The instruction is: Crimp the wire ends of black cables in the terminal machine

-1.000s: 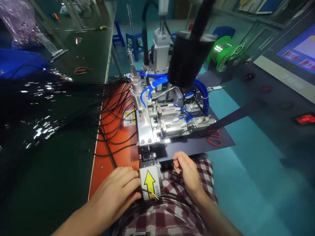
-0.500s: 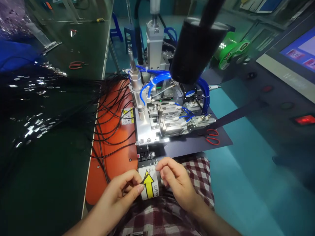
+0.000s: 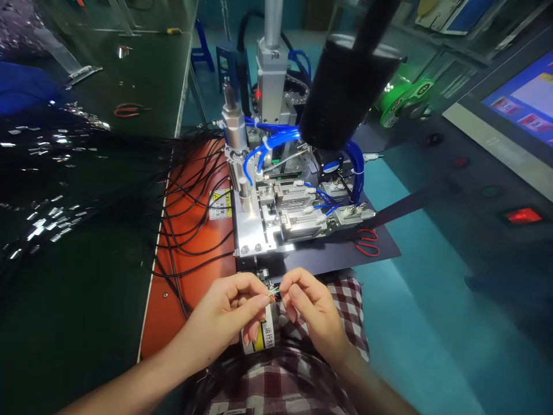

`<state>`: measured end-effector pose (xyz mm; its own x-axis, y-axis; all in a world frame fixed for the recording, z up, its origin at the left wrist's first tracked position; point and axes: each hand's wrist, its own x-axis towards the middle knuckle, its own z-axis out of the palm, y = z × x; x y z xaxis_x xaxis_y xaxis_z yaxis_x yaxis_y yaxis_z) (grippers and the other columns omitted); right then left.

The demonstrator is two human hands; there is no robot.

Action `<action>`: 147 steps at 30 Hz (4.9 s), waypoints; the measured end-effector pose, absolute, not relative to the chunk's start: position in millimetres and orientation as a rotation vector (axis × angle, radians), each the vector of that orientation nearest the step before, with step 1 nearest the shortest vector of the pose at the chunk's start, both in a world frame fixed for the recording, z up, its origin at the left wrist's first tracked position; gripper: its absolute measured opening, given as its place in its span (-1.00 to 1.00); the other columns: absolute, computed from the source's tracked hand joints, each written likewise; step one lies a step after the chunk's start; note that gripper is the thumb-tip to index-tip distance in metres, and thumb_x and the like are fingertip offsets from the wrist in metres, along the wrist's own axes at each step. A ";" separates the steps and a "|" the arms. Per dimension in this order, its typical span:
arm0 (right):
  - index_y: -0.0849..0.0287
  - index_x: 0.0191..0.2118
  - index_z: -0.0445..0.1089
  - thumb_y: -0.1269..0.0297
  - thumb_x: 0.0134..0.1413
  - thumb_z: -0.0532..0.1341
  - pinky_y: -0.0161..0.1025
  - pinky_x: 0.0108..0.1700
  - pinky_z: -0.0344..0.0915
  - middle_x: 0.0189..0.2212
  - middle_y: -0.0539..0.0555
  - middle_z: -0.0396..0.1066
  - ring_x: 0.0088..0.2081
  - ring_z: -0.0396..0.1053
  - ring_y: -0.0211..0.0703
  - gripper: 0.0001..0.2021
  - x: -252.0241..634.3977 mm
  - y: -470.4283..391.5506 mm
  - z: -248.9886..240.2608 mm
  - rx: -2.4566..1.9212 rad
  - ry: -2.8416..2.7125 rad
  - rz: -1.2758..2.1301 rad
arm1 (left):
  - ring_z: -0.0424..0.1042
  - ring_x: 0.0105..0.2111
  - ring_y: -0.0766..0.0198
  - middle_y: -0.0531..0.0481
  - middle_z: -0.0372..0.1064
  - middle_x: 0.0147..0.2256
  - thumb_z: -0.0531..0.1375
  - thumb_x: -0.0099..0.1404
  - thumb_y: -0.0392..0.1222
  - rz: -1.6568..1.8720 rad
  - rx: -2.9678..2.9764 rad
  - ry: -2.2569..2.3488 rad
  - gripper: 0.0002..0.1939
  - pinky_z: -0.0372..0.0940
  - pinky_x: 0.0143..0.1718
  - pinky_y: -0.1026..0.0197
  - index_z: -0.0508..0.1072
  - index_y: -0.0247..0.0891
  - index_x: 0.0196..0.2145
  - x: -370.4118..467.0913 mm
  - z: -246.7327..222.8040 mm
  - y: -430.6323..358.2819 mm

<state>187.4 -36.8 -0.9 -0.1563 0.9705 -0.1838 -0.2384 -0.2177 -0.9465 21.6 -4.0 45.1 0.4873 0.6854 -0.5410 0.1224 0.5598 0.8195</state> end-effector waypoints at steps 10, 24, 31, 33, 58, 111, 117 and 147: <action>0.18 -0.41 0.28 0.18 0.08 0.25 -0.42 -0.58 0.01 -0.63 -0.14 0.14 -0.63 0.04 -0.41 -0.80 178.9 -35.6 -3.8 -1.028 -0.875 1.665 | 0.26 -0.71 0.46 0.12 0.31 -0.71 0.21 0.20 -0.04 0.441 0.851 1.031 -0.74 0.07 -0.70 0.47 0.31 -0.29 -0.44 20.6 38.1 -7.3; 0.19 -0.46 0.30 0.31 0.05 0.21 -0.35 -0.52 0.13 -0.62 -0.10 0.20 -0.61 0.14 -0.35 -0.88 178.0 -36.3 -3.1 -1.151 -1.073 1.501 | 0.23 -0.66 0.47 0.14 0.29 -0.67 0.15 0.28 -0.10 0.492 0.693 0.936 -0.82 0.12 -0.58 0.42 0.35 -0.26 -0.24 23.1 34.1 -9.6; 0.20 -0.47 0.30 0.36 0.05 0.20 -0.36 -0.50 0.14 -0.62 -0.10 0.21 -0.59 0.14 -0.35 -0.89 172.5 -38.9 -2.4 -1.182 -1.116 1.468 | 0.06 -0.75 0.52 0.18 0.21 -0.74 0.21 0.22 -0.09 0.617 0.655 1.057 -0.80 -0.08 -0.69 0.44 0.32 -0.27 -0.36 27.5 27.2 -15.0; 0.20 -0.48 0.30 0.35 0.06 0.19 -0.36 -0.51 0.13 -0.61 -0.09 0.21 -0.59 0.12 -0.35 -0.87 168.2 -41.1 -3.3 -1.232 -1.106 1.445 | -0.01 -0.72 0.55 0.23 0.10 -0.75 0.23 0.21 -0.11 0.690 0.678 1.102 -0.80 -0.07 -0.64 0.45 0.31 -0.28 -0.39 28.7 25.0 -17.9; 0.19 -0.43 0.33 0.21 0.05 0.23 -0.36 -0.51 0.15 -0.58 -0.07 0.24 -0.57 0.16 -0.33 -0.84 181.7 -34.3 0.2 -1.120 -0.978 1.593 | -0.01 -0.73 0.50 0.21 0.14 -0.77 0.21 0.20 -0.05 0.498 0.735 1.114 -0.77 -0.16 -0.67 0.40 0.32 -0.27 -0.39 22.7 32.4 -14.6; 0.21 -0.42 0.35 0.40 0.01 0.22 -0.36 -0.47 0.13 -0.57 -0.08 0.24 -0.55 0.15 -0.35 -0.96 177.1 -33.6 1.4 -1.199 -1.039 1.541 | -0.09 -0.69 0.50 0.25 -0.02 -0.72 0.19 0.20 -0.14 0.518 0.777 1.117 -0.82 -0.18 -0.66 0.38 0.28 -0.27 -0.44 19.8 26.1 -16.1; 0.22 -0.44 0.35 0.34 -0.02 0.25 -0.37 -0.51 0.13 -0.59 -0.08 0.26 -0.58 0.17 -0.35 -0.92 174.4 -34.7 0.9 -1.225 -0.922 1.605 | -0.08 -0.67 0.48 0.25 -0.05 -0.72 0.18 0.22 -0.10 0.521 0.813 1.135 -0.79 -0.16 -0.64 0.36 0.27 -0.25 -0.45 20.3 26.5 -18.6; 0.21 -0.48 0.31 0.26 -0.06 0.29 -0.37 -0.53 0.14 -0.64 -0.09 0.25 -0.60 0.17 -0.34 -0.84 167.3 -38.6 4.6 -1.283 -0.763 1.620 | -0.06 -0.67 0.50 0.22 0.01 -0.70 0.17 0.25 -0.10 0.556 0.832 1.148 -0.79 -0.15 -0.62 0.36 0.29 -0.28 -0.44 21.9 23.9 -19.6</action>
<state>167.3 -38.6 4.6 -0.0516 0.9143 -0.4018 -0.2726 -0.3999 -0.8750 21.9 -19.6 23.9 0.3317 0.7569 -0.5630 0.0274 0.5888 0.8078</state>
